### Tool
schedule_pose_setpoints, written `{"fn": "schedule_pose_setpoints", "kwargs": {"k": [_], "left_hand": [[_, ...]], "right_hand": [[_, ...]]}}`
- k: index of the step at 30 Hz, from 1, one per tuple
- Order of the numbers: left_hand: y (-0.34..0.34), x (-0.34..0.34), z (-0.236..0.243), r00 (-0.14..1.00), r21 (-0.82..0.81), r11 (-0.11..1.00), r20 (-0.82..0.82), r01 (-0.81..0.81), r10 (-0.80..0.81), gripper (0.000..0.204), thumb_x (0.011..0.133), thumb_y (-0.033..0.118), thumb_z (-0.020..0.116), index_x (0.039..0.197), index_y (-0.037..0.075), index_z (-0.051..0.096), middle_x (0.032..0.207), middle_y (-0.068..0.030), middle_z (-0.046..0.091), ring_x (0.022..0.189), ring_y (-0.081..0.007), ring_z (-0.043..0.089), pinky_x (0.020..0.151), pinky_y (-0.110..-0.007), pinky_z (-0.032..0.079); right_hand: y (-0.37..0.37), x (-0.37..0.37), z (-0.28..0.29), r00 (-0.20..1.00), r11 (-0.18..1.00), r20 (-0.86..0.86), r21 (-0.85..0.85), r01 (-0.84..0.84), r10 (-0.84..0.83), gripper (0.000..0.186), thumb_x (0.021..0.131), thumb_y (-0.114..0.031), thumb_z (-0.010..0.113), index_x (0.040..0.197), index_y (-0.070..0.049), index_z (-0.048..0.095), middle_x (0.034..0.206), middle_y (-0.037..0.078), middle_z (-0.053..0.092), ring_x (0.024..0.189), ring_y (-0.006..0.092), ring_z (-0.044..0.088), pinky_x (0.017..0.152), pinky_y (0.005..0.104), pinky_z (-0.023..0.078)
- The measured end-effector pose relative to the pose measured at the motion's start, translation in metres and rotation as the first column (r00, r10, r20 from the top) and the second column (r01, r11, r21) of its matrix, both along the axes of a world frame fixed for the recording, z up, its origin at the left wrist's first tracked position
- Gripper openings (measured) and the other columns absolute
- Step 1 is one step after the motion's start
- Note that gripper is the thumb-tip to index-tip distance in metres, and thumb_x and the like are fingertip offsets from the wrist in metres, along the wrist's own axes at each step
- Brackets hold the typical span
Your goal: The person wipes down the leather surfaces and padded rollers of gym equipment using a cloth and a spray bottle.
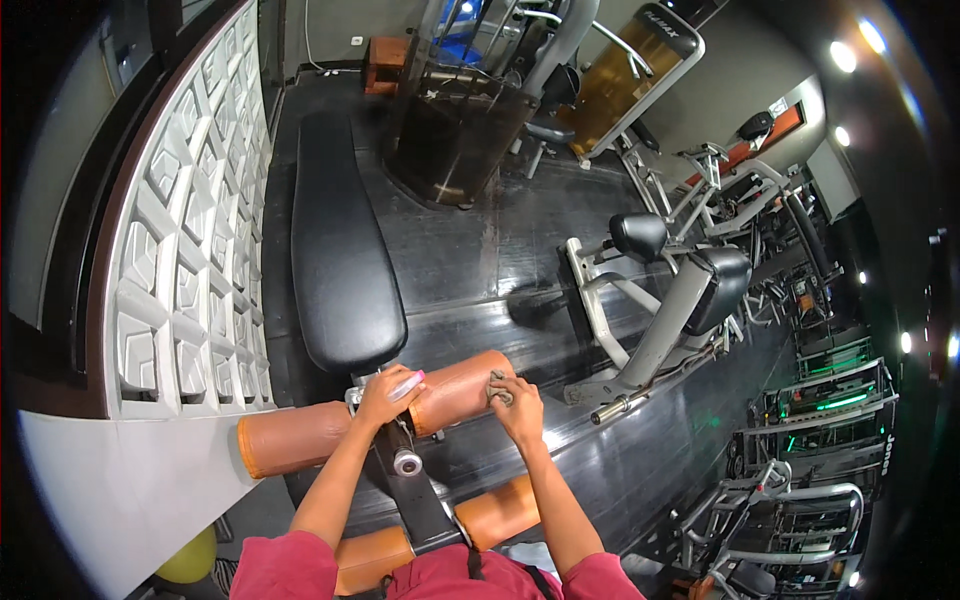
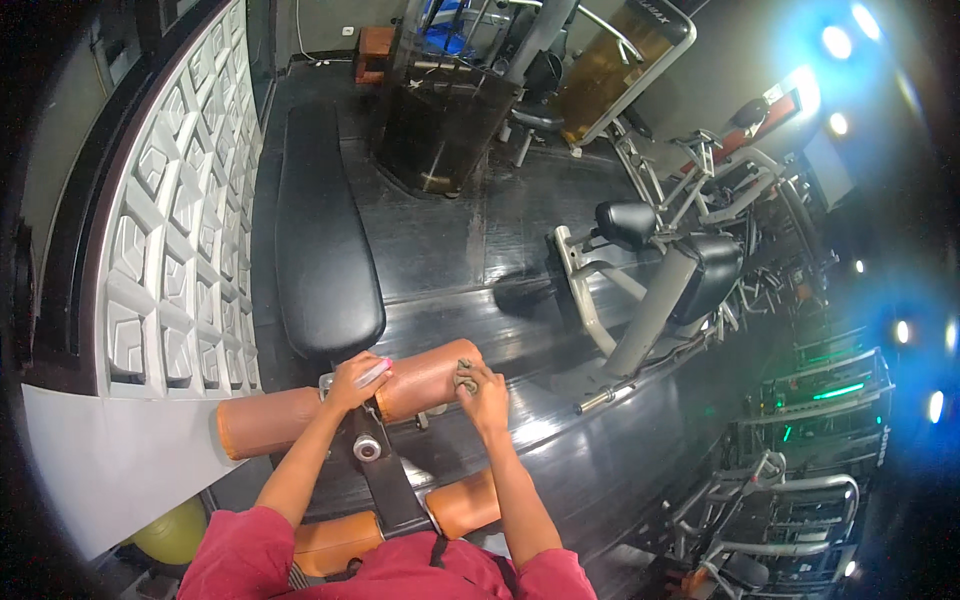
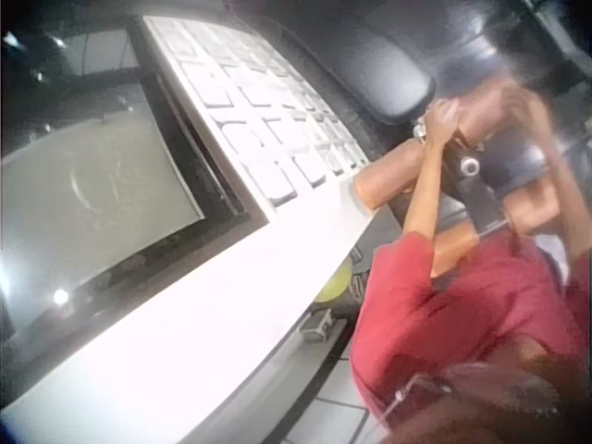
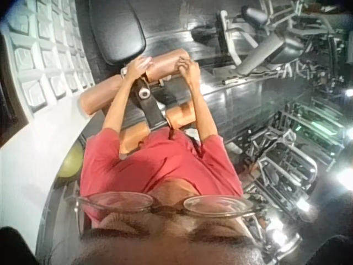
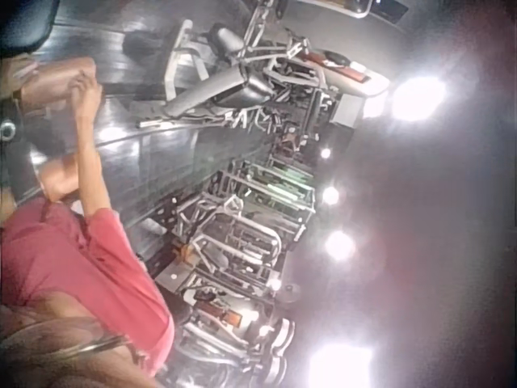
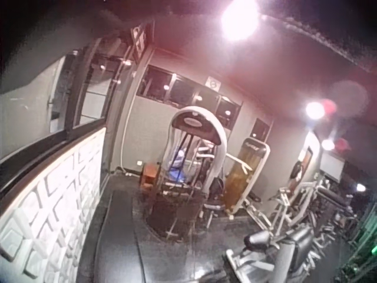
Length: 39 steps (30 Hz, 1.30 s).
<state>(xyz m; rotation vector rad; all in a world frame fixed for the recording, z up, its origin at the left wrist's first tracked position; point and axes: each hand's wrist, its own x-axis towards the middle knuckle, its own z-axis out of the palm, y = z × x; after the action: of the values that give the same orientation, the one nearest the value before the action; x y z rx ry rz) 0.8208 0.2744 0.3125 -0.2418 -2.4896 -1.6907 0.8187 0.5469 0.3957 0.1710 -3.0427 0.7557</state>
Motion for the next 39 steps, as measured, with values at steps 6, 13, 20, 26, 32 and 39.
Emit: {"fn": "schedule_pose_setpoints", "kwargs": {"k": [6,13,20,26,32,39], "left_hand": [[0.002,-0.001,0.0,1.0,0.006,1.0,-0.021,0.001,-0.001,0.026,0.085,0.026,0.077,0.101,0.005,0.075,0.091,-0.0131,0.072,0.081,-0.0302,0.07,0.072,-0.037,0.054],[-0.004,0.001,-0.002,0.999,0.015,0.999,0.042,-0.03,0.03,0.028,0.086,0.032,0.076,0.099,0.007,0.076,0.091,-0.0141,0.071,0.081,-0.0352,0.068,0.071,-0.039,0.053],[0.0,0.0,-0.003,0.991,0.009,0.999,0.126,-0.045,0.044,0.028,0.089,0.032,0.073,0.1,0.006,0.075,0.089,-0.0155,0.069,0.08,-0.0369,0.067,0.069,-0.042,0.051],[-0.001,0.0,-0.007,0.993,0.0,0.998,0.102,-0.059,0.059,0.031,0.087,0.032,0.075,0.101,0.005,0.075,0.088,-0.0155,0.07,0.079,-0.0334,0.068,0.072,-0.039,0.052],[0.001,0.001,-0.008,0.996,-0.066,0.995,0.047,-0.07,0.073,0.029,0.087,0.034,0.074,0.099,0.007,0.075,0.086,-0.0126,0.066,0.077,-0.0336,0.065,0.069,-0.041,0.05],[0.003,-0.004,0.01,0.998,-0.128,0.991,-0.048,0.035,-0.041,0.03,0.082,0.035,0.078,0.095,0.008,0.075,0.086,-0.0103,0.068,0.076,-0.0303,0.067,0.068,-0.039,0.053]], "right_hand": [[-0.081,0.042,-0.014,0.987,0.979,-0.02,-0.125,-0.162,0.16,0.033,0.078,-0.014,0.072,0.111,-0.016,0.073,0.112,0.013,0.067,0.107,0.0356,0.06,0.097,0.0438,0.05],[-0.046,0.035,-0.009,0.931,0.931,-0.014,0.008,-0.364,0.364,0.032,0.077,-0.014,0.073,0.109,-0.017,0.073,0.107,0.009,0.068,0.103,0.0344,0.058,0.094,0.0432,0.05],[-0.061,0.028,-0.016,0.978,0.977,-0.056,-0.065,-0.203,0.199,0.028,0.078,-0.013,0.071,0.107,-0.014,0.073,0.109,0.01,0.069,0.104,0.0346,0.059,0.094,0.0435,0.049],[-0.09,0.048,-0.013,0.876,0.871,-0.043,-0.091,-0.483,0.481,0.033,0.078,-0.013,0.073,0.111,-0.015,0.071,0.115,0.008,0.067,0.106,0.0325,0.058,0.096,0.041,0.049],[-0.03,0.03,-0.017,0.888,0.888,-0.059,-0.025,-0.459,0.457,0.033,0.078,-0.014,0.075,0.111,-0.018,0.07,0.12,0.005,0.064,0.107,0.0336,0.057,0.094,0.0446,0.05],[-0.051,0.038,-0.025,0.991,0.987,-0.109,-0.131,-0.096,0.082,0.028,0.078,-0.012,0.072,0.105,-0.015,0.072,0.108,0.012,0.064,0.104,0.038,0.057,0.092,0.0454,0.049]]}}
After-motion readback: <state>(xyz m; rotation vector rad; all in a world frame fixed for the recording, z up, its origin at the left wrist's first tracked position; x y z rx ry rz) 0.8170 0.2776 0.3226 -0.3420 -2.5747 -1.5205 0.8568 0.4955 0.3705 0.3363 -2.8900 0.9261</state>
